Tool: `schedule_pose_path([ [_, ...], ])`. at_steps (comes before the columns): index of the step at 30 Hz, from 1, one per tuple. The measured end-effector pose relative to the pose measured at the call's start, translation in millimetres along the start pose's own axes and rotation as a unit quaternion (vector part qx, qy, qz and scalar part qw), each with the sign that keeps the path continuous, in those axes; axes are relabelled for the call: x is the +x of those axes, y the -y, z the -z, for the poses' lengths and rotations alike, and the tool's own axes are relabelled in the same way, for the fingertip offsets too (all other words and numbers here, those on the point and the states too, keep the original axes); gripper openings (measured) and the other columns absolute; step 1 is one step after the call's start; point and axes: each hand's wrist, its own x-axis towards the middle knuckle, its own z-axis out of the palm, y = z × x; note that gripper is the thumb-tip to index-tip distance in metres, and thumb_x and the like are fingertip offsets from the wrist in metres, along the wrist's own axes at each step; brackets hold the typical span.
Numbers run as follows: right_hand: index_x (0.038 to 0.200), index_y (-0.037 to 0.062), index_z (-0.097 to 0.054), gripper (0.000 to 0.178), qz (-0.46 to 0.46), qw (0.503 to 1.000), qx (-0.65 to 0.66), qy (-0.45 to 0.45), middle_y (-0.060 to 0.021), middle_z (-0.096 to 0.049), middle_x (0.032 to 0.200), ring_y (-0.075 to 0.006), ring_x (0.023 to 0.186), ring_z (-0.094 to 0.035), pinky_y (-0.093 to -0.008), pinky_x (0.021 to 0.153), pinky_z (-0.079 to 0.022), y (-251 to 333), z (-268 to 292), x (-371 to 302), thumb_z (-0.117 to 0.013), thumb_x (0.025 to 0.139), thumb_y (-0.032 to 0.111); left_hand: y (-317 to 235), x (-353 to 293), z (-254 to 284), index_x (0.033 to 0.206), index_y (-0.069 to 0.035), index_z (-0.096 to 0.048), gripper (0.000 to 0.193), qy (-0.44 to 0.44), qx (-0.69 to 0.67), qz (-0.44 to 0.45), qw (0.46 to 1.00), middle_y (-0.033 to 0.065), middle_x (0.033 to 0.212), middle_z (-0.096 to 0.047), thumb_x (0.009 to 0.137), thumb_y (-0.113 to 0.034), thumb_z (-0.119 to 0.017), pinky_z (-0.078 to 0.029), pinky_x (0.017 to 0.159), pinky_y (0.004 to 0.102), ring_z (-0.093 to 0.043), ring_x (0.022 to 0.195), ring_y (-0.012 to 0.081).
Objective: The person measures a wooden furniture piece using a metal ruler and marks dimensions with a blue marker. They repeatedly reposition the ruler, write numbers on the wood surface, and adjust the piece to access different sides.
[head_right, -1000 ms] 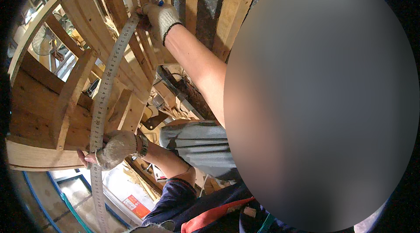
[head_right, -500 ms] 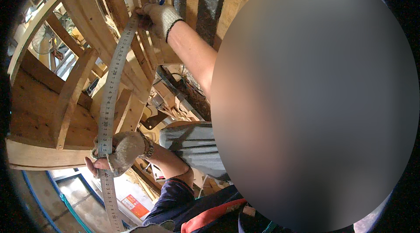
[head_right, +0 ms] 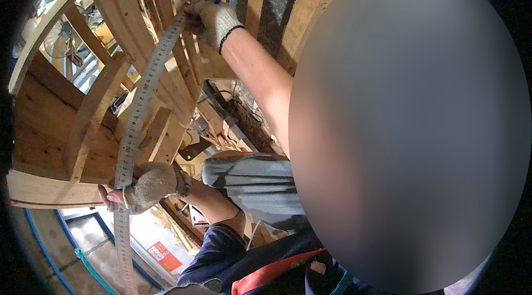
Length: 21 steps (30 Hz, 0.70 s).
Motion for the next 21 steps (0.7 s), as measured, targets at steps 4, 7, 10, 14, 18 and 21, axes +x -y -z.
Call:
schedule_pose_path([
  [4,0.101,-0.0010,-0.068,0.012,0.006,1.000,-0.029,0.001,-0.0127,-0.071,0.097,-0.0229,0.083,-0.071,-0.0337,0.072,-0.062,1,0,1,-0.063,0.100,0.010,3,8,5,0.107,-0.004,-0.069,0.037,0.025,-0.013,0.125,0.992,0.0063,0.107,-0.061,0.100,-0.037,-0.052,-0.045,0.076,0.0331,-0.054,0.092,0.0182],
  [7,0.102,-0.0013,-0.068,0.014,0.013,0.999,-0.036,-0.002,-0.0123,-0.071,0.096,-0.0230,0.083,-0.071,-0.0334,0.072,-0.062,1,2,3,-0.062,0.100,0.011,14,13,10,0.108,-0.005,-0.069,0.038,0.052,0.016,0.066,0.996,0.0064,0.107,-0.062,0.101,-0.038,-0.052,-0.045,0.077,0.0334,-0.054,0.091,0.0194],
  [10,0.104,-0.0010,-0.068,0.016,0.013,0.999,-0.042,-0.013,-0.0112,-0.072,0.095,-0.0225,0.084,-0.071,-0.0333,0.073,-0.061,-1,-1,-6,-0.062,0.101,0.013,18,11,13,0.107,-0.004,-0.068,0.039,0.039,-0.004,0.092,0.995,0.0076,0.106,-0.061,0.102,-0.039,-0.052,-0.045,0.077,0.0347,-0.054,0.092,0.0208],
  [14,0.104,-0.0001,-0.069,0.016,-0.006,1.000,-0.014,0.014,-0.0099,-0.072,0.096,-0.0209,0.085,-0.071,-0.0337,0.072,-0.060,2,-3,-10,-0.063,0.101,0.014,61,9,35,0.111,-0.002,-0.068,0.041,0.028,-0.039,0.110,0.993,0.0088,0.107,-0.061,0.103,-0.039,-0.052,-0.046,0.078,0.0343,-0.055,0.093,0.0207],
  [18,0.100,0.0009,-0.069,0.014,0.023,0.999,-0.045,0.001,-0.0091,-0.072,0.094,-0.0196,0.082,-0.069,-0.0320,0.070,-0.058,0,1,0,-0.063,0.100,0.013,9,5,10,0.117,0.000,-0.067,0.044,0.043,0.012,0.105,0.993,0.0118,0.108,-0.061,0.103,-0.039,-0.050,-0.052,0.079,0.0367,-0.056,0.094,0.0213],
  [21,0.098,0.0019,-0.068,0.012,0.019,0.999,-0.044,0.006,-0.0090,-0.070,0.091,-0.0201,0.078,-0.067,-0.0328,0.067,-0.058,-1,0,2,-0.065,0.100,0.013,61,10,28,0.117,0.001,-0.066,0.043,0.041,-0.020,0.084,0.995,0.0149,0.110,-0.063,0.104,-0.038,-0.053,-0.055,0.076,0.0408,-0.061,0.096,0.0230],
])
